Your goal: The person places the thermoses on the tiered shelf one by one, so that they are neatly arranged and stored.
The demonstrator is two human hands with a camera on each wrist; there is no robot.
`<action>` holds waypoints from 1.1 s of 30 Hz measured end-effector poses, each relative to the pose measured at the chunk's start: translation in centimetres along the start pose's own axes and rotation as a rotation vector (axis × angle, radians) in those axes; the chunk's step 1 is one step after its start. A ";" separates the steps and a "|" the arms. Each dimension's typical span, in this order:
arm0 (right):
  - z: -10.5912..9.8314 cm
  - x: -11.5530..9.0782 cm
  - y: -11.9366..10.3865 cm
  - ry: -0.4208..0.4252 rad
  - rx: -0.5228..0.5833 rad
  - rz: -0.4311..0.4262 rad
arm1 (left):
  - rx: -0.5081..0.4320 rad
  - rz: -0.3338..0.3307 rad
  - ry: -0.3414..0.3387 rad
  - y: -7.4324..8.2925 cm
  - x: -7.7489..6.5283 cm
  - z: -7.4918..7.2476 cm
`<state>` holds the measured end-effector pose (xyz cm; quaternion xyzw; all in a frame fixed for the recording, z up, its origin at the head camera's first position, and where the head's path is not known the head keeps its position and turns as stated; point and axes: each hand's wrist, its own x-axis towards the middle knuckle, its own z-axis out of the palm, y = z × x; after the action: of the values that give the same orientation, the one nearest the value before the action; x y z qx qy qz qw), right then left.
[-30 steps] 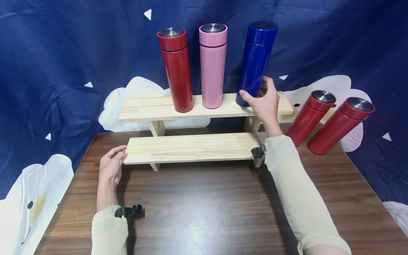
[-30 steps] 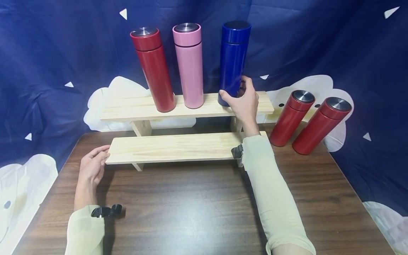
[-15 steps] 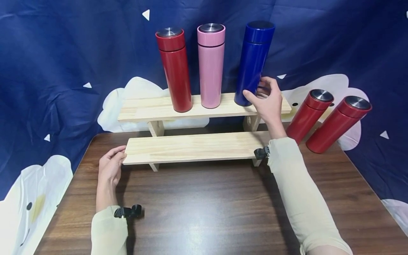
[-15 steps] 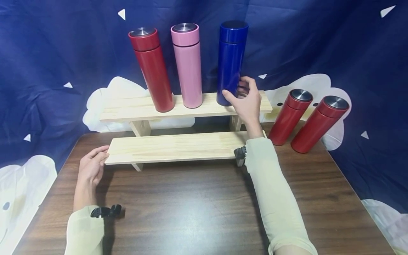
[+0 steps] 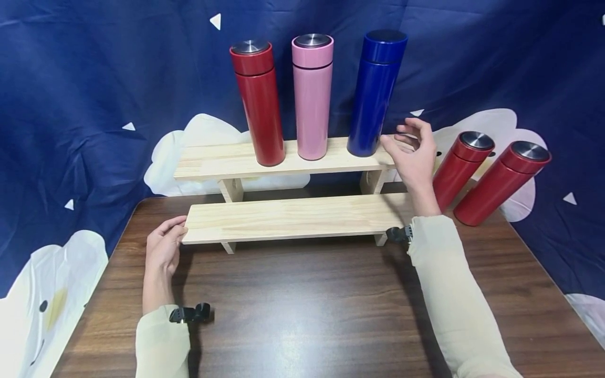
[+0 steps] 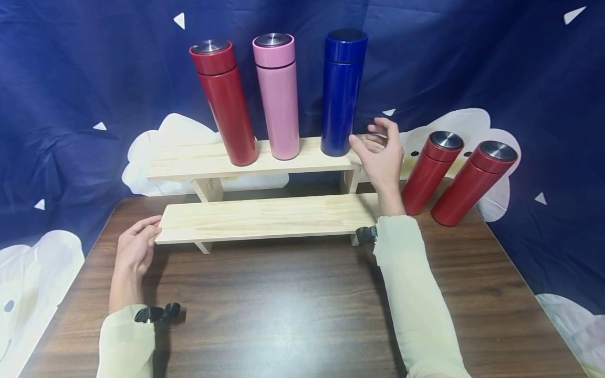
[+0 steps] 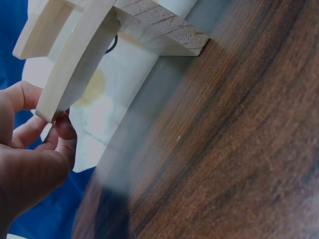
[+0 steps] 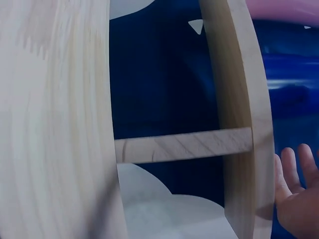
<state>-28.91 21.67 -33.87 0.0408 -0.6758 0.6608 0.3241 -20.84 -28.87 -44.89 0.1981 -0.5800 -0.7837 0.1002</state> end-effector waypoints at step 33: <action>-6.8 -0.9 -1.9 0.245 0.115 -0.045 | 0.014 -0.003 0.001 0.1 -0.1 0.0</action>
<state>-24.66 27.33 -33.23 -0.0068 -0.5912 0.6909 0.4162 -20.79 -28.87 -44.82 0.2001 -0.5853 -0.7797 0.0977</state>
